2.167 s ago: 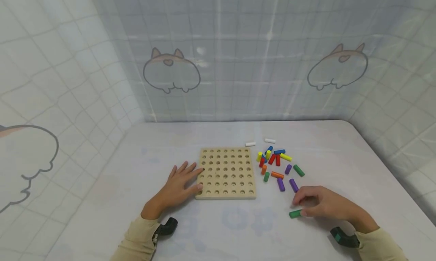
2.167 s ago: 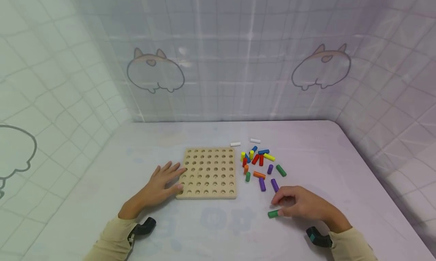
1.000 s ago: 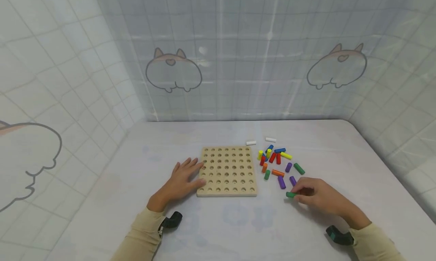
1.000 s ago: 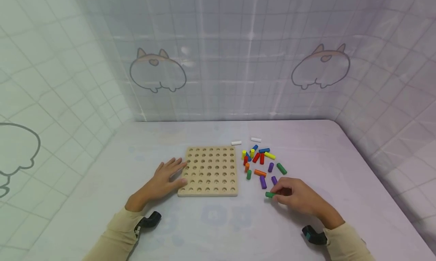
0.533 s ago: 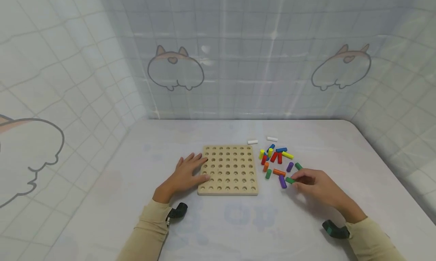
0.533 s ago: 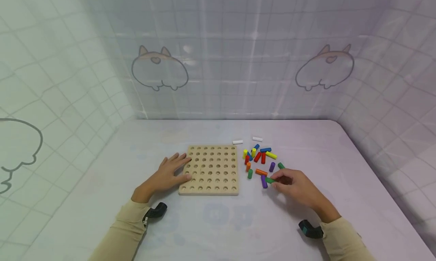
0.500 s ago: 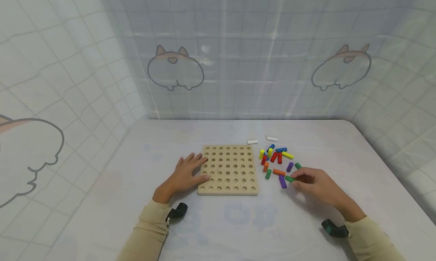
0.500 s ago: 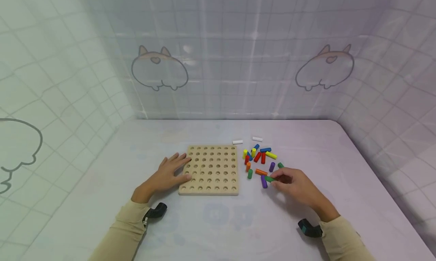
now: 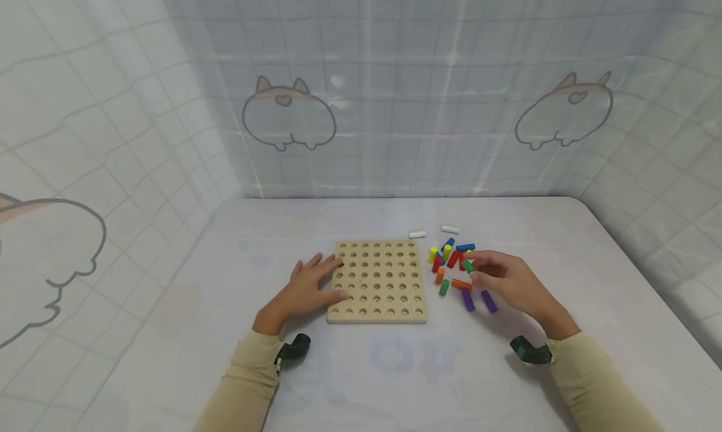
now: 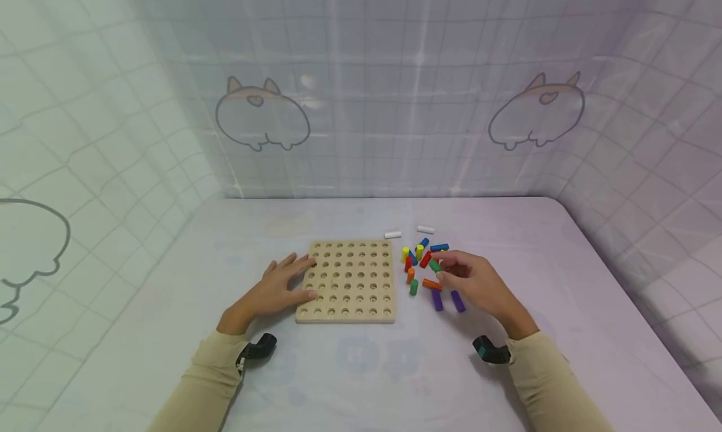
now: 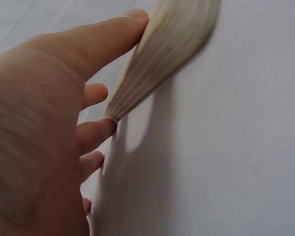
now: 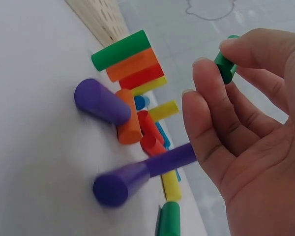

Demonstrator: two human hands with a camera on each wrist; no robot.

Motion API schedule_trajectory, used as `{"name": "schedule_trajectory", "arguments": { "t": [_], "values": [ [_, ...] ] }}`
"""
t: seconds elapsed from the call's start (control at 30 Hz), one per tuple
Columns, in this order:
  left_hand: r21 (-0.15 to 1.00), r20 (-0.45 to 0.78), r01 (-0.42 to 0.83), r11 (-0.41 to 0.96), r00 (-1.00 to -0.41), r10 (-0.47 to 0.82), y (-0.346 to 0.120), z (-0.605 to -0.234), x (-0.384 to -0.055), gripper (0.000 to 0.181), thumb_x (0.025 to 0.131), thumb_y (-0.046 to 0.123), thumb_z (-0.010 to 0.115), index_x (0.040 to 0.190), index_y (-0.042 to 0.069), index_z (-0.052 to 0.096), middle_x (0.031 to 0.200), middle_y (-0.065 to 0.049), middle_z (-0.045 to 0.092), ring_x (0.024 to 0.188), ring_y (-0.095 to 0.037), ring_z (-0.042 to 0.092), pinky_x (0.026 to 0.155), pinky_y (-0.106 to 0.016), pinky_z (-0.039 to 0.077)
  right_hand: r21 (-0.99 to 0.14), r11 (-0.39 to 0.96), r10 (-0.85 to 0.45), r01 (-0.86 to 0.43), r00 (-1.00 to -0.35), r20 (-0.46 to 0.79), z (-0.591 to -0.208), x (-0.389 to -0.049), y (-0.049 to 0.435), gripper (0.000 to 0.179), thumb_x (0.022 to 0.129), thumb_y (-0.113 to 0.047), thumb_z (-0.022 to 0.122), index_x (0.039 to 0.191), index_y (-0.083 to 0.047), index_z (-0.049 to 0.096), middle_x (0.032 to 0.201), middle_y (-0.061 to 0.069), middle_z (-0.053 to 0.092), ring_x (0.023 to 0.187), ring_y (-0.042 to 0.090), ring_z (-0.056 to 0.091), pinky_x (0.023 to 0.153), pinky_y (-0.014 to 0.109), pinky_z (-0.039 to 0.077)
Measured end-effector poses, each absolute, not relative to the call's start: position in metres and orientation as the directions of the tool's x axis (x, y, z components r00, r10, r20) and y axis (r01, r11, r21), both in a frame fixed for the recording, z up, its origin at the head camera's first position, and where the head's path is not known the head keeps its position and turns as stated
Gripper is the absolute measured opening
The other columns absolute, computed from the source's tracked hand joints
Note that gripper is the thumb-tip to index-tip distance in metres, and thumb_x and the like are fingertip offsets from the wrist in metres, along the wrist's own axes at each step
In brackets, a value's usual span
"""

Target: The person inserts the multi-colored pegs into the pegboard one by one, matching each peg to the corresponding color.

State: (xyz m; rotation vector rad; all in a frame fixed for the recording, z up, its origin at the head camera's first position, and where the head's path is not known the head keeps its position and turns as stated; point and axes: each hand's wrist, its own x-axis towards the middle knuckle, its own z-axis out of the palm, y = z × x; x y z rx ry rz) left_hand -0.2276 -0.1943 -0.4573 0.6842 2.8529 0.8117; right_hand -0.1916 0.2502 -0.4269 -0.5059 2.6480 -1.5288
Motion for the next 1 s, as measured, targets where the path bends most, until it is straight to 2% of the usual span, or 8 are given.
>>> {"name": "schedule_trajectory", "arguments": {
  "t": [0.27,0.43,0.6,0.77,1.0],
  "values": [
    [0.523,-0.030,0.380,0.763,-0.886,0.462,-0.193,-0.457,-0.235,0.089,0.087,0.061,0.068,0.156,0.015,0.038,0.162,-0.014,0.029,0.152,-0.039,0.010,0.115,-0.068,-0.004,-0.880,0.409,-0.311,-0.243,-0.943,0.116,-0.428,-0.203,0.243,0.042,0.099,-0.019,0.067,0.139,-0.008,0.059,0.117,0.018,0.068,0.094,0.024,0.070,0.083,0.039,0.058],
    [0.502,-0.015,0.391,0.772,-0.888,0.459,-0.193,-0.458,-0.233,0.089,0.087,0.064,0.067,0.156,0.015,0.039,0.162,-0.012,0.028,0.152,-0.038,0.009,0.114,-0.068,-0.004,-0.883,0.394,-0.293,-0.257,-0.945,0.145,-0.423,-0.206,0.239,0.040,0.099,-0.017,0.066,0.137,-0.007,0.059,0.114,0.021,0.068,0.093,0.023,0.071,0.081,0.047,0.059],
    [0.501,0.012,0.400,0.767,-0.890,0.456,-0.193,-0.459,-0.230,0.088,0.086,0.062,0.067,0.155,0.015,0.041,0.162,-0.012,0.030,0.152,-0.038,0.011,0.114,-0.068,-0.003,-0.893,0.379,-0.276,-0.243,-0.951,0.141,-0.417,-0.209,0.236,0.040,0.098,-0.020,0.067,0.135,-0.007,0.058,0.112,0.023,0.068,0.095,0.028,0.071,0.082,0.049,0.058],
    [0.498,0.026,0.407,0.766,-0.890,0.456,-0.195,-0.461,-0.228,0.087,0.087,0.061,0.067,0.155,0.014,0.041,0.161,-0.013,0.031,0.151,-0.039,0.012,0.114,-0.069,-0.002,-0.882,0.414,-0.251,-0.225,-0.960,0.127,-0.409,-0.219,0.227,0.041,0.098,-0.026,0.068,0.134,-0.011,0.058,0.107,0.018,0.070,0.096,0.039,0.067,0.077,0.049,0.057],
    [0.522,0.038,0.417,0.744,-0.883,0.468,-0.196,-0.464,-0.230,0.086,0.088,0.060,0.067,0.156,0.015,0.039,0.162,-0.012,0.029,0.152,-0.037,0.011,0.115,-0.068,-0.004,-0.869,0.443,-0.263,-0.221,-0.959,0.110,-0.400,-0.236,0.217,0.042,0.098,-0.030,0.068,0.133,-0.011,0.058,0.109,0.015,0.071,0.097,0.038,0.065,0.082,0.052,0.054]
  ]
}}
